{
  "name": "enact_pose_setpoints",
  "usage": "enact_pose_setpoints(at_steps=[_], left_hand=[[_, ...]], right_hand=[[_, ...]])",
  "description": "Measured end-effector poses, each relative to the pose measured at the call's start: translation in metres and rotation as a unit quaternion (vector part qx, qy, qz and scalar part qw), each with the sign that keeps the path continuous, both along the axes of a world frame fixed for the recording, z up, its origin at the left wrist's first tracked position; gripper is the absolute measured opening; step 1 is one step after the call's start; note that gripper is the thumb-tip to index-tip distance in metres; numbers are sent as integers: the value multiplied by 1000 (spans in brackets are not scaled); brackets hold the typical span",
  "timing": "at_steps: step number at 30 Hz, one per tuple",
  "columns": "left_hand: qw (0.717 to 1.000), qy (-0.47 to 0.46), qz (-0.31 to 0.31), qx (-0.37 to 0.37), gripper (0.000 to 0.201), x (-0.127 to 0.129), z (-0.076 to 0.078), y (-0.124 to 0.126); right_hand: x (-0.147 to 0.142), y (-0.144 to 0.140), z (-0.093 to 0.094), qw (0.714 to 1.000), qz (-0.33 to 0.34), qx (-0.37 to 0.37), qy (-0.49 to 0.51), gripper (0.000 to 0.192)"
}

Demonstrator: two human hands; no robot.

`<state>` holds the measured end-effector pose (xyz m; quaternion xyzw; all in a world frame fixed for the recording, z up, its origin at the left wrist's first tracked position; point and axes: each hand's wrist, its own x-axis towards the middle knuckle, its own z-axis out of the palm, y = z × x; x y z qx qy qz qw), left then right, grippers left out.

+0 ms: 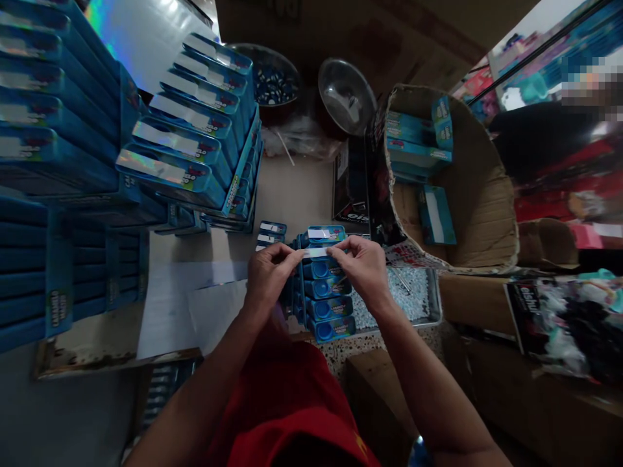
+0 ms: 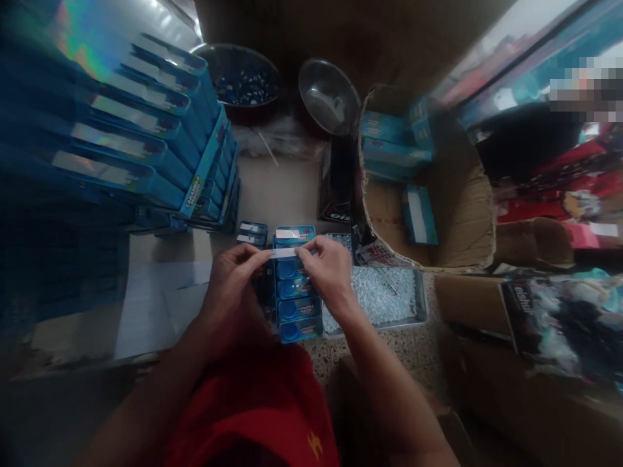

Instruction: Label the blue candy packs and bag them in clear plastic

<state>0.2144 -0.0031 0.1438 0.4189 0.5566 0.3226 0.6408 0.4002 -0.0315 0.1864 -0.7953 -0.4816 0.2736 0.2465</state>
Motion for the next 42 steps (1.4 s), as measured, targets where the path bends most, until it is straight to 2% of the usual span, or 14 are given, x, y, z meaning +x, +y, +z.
enact_pose_setpoints(at_steps=[2, 5, 7, 10, 12, 15, 17, 19, 23, 25, 27, 33, 38, 42], left_hand=[[999, -25, -9, -35, 30, 3, -9, 0], [993, -63, 18, -102, 32, 7, -20, -3], [995, -12, 73, -73, 33, 7, -18, -8], [990, 66, 114, 57, 26, 3, 6, -23], [991, 41, 61, 115, 31, 0, 30, -35], [988, -10, -53, 143, 59, 3, 56, -51], [987, -7, -72, 146, 44, 5, 61, -57], [989, 4, -59, 136, 19, 5, 60, -59], [995, -30, -86, 49, 22, -10, 51, -52], [994, -37, -107, 6, 25, -18, 46, -43], [993, -18, -117, -2, 28, -22, 41, -32], [987, 41, -142, 61, 23, -16, 26, -4], [983, 90, -146, 62, 24, -16, 16, 0], [988, 63, -138, 37, 24, -4, 0, -10]], right_hand=[[4, 2, -2, 999, -21, -13, -21, 25], [10, 0, 4, 996, -81, -9, -26, 47], [10, -5, 13, 993, -110, 12, 38, 47], [2, -13, 29, 980, -132, 44, 144, 40], [-7, -16, 37, 974, -137, 61, 170, 40], [-18, -14, 40, 972, -135, 74, 176, 42], [-21, -13, 40, 972, -135, 76, 179, 44], [-21, -14, 40, 967, -140, 76, 201, 44], [-12, -31, 41, 949, -109, 49, 292, 47], [-9, -41, 38, 948, -101, 34, 301, 51], [-10, -47, 33, 954, -119, 39, 271, 47], [-21, -37, 16, 970, -138, 75, 183, 35], [-21, -32, 10, 980, -119, 62, 147, 33], [-8, -35, 2, 991, -104, 82, -4, 41]])
